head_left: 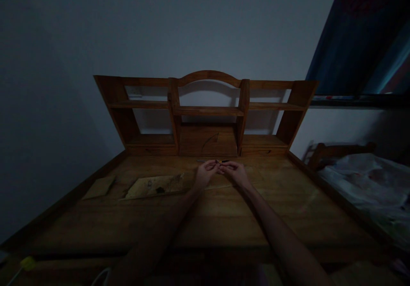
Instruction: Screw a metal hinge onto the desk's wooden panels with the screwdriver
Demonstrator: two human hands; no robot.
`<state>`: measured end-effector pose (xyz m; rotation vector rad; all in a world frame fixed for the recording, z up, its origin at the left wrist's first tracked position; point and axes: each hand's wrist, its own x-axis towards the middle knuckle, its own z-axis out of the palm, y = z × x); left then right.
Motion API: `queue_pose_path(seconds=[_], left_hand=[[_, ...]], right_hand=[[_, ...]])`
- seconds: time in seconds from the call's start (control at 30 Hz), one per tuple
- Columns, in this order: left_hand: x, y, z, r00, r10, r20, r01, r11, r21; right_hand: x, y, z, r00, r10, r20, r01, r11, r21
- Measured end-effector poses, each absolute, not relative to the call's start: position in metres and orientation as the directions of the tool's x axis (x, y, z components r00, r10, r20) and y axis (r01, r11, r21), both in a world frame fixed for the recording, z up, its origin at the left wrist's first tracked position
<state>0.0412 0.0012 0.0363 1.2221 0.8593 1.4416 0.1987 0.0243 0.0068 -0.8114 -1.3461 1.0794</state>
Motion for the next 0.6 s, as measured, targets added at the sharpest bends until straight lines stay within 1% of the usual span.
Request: queue_pose_path(seconds=[0.2, 0.43, 0.6], left_hand=[[0.042, 0.007, 0.029, 0.038, 0.968, 0.247, -0.273, -0.228, 0.935], [0.040, 0.013, 0.020, 0.049, 0.962, 0.269, -0.259, -0.248, 0.933], [0.039, 0.020, 0.011, 0.077, 0.952, 0.297, -0.319, -0.259, 0.912]], right_hand=[[0.198, 0.020, 0.012, -0.069, 0.949, 0.308, -0.183, 0.292, -0.939], [0.198, 0.018, 0.014, -0.067, 0.956, 0.285, -0.187, 0.268, -0.945], [0.199, 0.022, 0.010, -0.076, 0.959, 0.272, -0.217, 0.250, -0.943]])
